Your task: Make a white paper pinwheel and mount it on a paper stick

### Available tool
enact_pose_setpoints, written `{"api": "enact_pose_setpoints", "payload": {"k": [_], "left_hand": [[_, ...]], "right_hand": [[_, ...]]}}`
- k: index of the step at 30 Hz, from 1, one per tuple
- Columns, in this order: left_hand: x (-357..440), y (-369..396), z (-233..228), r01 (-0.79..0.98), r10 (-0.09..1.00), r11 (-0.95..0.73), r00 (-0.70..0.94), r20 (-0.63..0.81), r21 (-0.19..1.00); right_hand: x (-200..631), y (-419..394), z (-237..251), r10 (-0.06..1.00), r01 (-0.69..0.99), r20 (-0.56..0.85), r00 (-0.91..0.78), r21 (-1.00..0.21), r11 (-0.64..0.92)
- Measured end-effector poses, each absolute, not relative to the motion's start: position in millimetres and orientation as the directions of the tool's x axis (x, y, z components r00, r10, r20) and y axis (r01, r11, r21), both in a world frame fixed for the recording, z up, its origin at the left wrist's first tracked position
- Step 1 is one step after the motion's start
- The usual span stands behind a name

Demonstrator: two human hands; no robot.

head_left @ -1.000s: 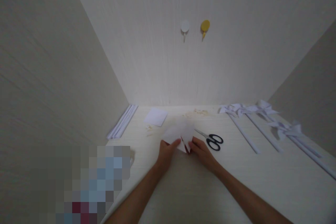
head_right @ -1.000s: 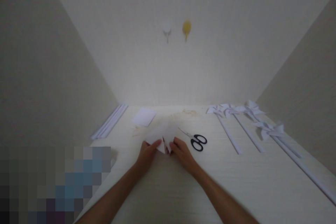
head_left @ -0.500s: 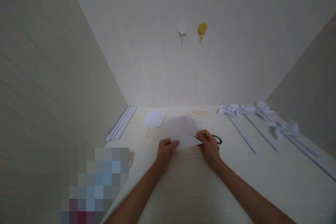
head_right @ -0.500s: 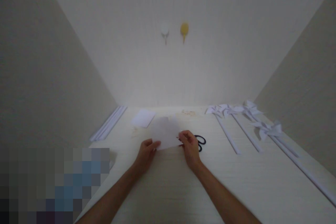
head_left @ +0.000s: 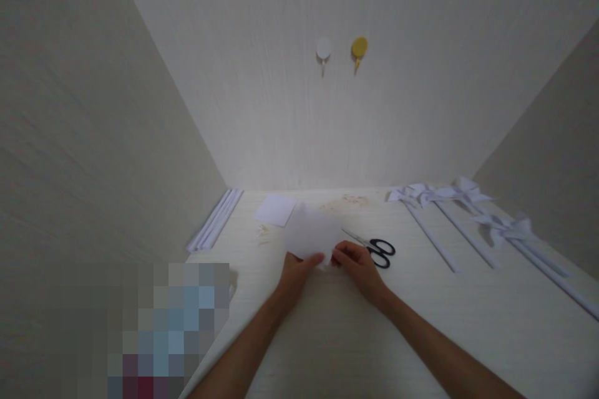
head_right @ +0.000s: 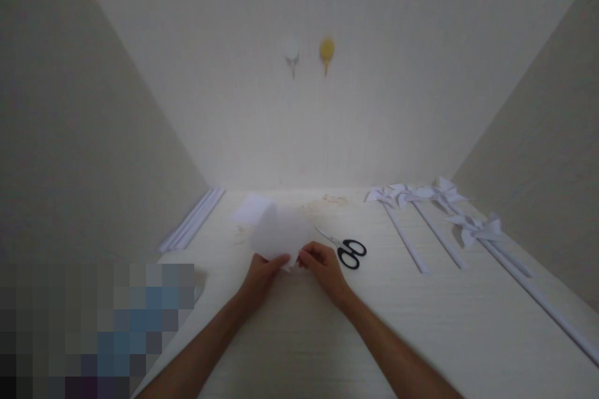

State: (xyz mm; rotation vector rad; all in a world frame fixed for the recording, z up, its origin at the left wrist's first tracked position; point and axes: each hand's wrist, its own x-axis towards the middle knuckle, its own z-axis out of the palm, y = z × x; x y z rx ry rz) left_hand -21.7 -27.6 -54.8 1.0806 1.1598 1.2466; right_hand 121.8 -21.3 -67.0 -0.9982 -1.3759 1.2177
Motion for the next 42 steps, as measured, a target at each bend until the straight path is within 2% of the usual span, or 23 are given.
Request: {"api": "enact_pose_setpoints", "payload": {"k": [5,9,14,17,26,32,35,42], "left_hand": [[-21,-32,-45,-0.041,0.989,0.057,-0.135,-0.062,0.998],[-22,-31,-48,-0.024,0.992,0.030,-0.119,-0.032,0.999],[-21,-28,-53,-0.054,0.988,0.046,-0.146,-0.053,0.998],[-21,-29,-50,-0.098,0.995,0.023,-0.099,-0.033,0.995],[-21,-30,-45,-0.024,0.987,0.057,-0.147,-0.060,0.998],[-20,-31,-48,-0.014,0.999,0.010,-0.043,-0.011,1.000],[-19,-32,-47,0.003,0.997,0.035,-0.062,-0.035,0.999],[-20,-35,-42,-0.033,0.992,0.096,-0.083,-0.099,0.995]], "right_hand": [[120,-25,-65,0.949,0.026,0.173,-0.263,-0.982,0.186],[118,-26,-69,0.924,0.056,0.156,-0.349,-0.981,0.187],[118,-24,-73,0.920,0.067,0.176,-0.349,-0.975,0.212],[119,-23,-75,0.914,0.078,0.210,-0.348,-0.965,0.251],[120,-29,-67,0.920,0.149,0.211,-0.332,-0.951,0.272],[119,-27,-68,0.919,0.097,0.184,-0.349,-0.968,0.231],[118,-24,-72,0.932,0.158,0.180,-0.314,-0.958,0.238],[119,-25,-73,0.927,0.176,0.218,-0.307,-0.944,0.280]]}}
